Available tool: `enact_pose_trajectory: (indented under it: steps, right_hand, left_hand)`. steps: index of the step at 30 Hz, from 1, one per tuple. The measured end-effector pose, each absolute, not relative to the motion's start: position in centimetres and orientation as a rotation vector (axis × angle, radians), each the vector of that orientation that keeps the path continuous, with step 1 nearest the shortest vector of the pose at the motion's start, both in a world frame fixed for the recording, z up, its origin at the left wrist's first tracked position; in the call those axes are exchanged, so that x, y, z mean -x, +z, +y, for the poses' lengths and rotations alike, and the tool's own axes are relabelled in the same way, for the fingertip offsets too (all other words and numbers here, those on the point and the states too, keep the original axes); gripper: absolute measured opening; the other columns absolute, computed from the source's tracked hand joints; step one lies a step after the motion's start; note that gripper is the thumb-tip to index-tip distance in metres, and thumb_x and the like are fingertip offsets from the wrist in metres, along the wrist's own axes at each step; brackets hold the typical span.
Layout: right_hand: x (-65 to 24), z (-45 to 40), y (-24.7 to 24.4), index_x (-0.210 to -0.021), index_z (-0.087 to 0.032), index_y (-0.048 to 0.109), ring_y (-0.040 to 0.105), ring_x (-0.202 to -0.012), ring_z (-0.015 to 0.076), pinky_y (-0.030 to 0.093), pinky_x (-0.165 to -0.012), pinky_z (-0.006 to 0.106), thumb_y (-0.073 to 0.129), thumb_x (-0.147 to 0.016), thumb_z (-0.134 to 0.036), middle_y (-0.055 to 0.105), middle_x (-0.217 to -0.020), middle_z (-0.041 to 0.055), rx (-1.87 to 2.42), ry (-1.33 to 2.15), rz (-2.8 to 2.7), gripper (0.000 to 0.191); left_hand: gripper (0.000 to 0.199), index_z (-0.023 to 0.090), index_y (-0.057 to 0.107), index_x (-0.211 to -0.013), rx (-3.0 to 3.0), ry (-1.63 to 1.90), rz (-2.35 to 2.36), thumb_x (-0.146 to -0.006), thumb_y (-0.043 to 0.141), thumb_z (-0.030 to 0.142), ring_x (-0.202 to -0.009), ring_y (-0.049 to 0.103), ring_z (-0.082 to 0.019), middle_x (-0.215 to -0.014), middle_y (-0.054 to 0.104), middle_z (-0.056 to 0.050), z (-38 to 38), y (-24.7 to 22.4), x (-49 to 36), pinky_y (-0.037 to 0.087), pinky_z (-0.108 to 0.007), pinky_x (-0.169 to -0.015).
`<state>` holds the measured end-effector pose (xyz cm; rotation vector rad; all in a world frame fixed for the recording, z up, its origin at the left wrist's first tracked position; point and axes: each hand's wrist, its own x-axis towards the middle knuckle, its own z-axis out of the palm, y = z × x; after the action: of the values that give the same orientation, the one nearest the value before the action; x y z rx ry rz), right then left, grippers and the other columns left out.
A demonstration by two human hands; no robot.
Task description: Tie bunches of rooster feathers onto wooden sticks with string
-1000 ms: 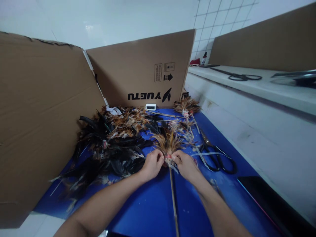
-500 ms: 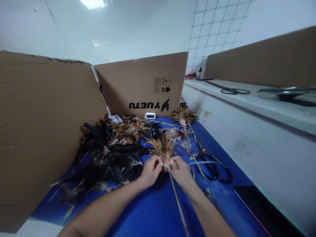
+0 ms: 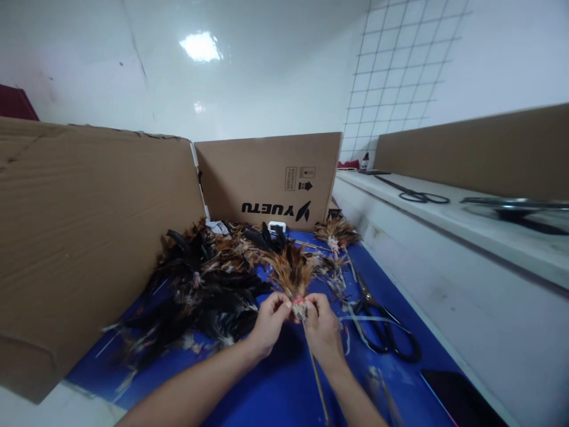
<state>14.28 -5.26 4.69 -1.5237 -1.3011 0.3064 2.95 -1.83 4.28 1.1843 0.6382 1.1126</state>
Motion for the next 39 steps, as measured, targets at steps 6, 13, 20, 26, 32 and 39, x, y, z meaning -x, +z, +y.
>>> enact_pose_trajectory:
  steps: [6,13,20,26,32,39]
  right_hand:
    - [-14.0,-5.3,4.7,-0.081,-0.022,0.046,0.057,-0.064,0.0189,0.041,-0.061,0.028,0.034,-0.087,-0.034,0.061,-0.071,0.0033,1.534,0.299,-1.329,0.017]
    - [-13.7,-5.6,4.8,-0.083,-0.021,0.047,0.057,-0.069,0.0193,0.042,-0.063,0.027,0.035,-0.086,-0.035,0.061,-0.077,0.0048,1.513,0.311,-1.344,0.018]
    - [-13.5,-5.7,4.9,-0.082,-0.021,0.049,0.056,-0.063,0.0173,0.042,-0.06,0.026,0.037,-0.086,-0.036,0.06,-0.07,0.0025,1.505,0.369,-1.323,0.02]
    - [-13.6,-5.6,4.8,-0.082,-0.02,0.053,0.057,-0.065,0.016,0.044,-0.063,0.025,0.041,-0.084,-0.038,0.062,-0.073,0.0021,1.423,0.353,-1.337,0.022]
    - [-13.8,-5.5,4.5,-0.084,-0.02,0.056,0.059,-0.068,0.0167,0.046,-0.066,0.027,0.043,-0.084,-0.039,0.064,-0.075,0.0021,1.372,0.407,-1.34,0.023]
    - [-14.3,-5.5,4.5,-0.082,-0.019,0.056,0.059,-0.063,0.017,0.045,-0.062,0.027,0.043,-0.084,-0.041,0.063,-0.07,0.0027,1.378,0.441,-1.354,0.026]
  left_hand:
    - [0.03,0.015,0.05,-0.073,-1.053,1.14,0.571,-0.075,0.057,0.044,-0.057,0.051,-0.009,-0.063,0.051,0.002,-2.4,4.9,-2.9,0.045,-0.025,-0.061]
    - [0.041,0.016,0.04,-0.067,-1.049,1.215,0.747,-0.061,0.073,0.039,-0.052,0.048,-0.007,-0.059,0.05,0.005,-2.6,5.1,-3.4,0.041,-0.02,-0.049]
    - [0.042,0.013,0.05,-0.084,-0.84,1.007,0.719,-0.063,0.071,0.043,-0.054,0.05,-0.007,-0.067,0.054,0.001,-2.9,5.1,-3.2,0.04,-0.02,-0.052]
    - [0.042,0.009,0.059,-0.077,-0.997,0.962,0.718,-0.073,0.058,0.051,-0.063,0.05,-0.009,-0.068,0.053,-0.001,-3.5,5.5,-2.9,0.04,-0.021,-0.058]
    - [0.042,0.009,0.058,-0.081,-0.952,0.971,0.667,-0.071,0.06,0.05,-0.065,0.052,-0.011,-0.072,0.055,-0.003,-3.7,5.9,-2.6,0.045,-0.026,-0.062]
    - [0.04,0.009,0.058,-0.084,-0.973,0.924,0.631,-0.073,0.059,0.048,-0.055,0.053,-0.009,-0.068,0.056,-0.002,-3.4,6.1,-2.2,0.046,-0.025,-0.056]
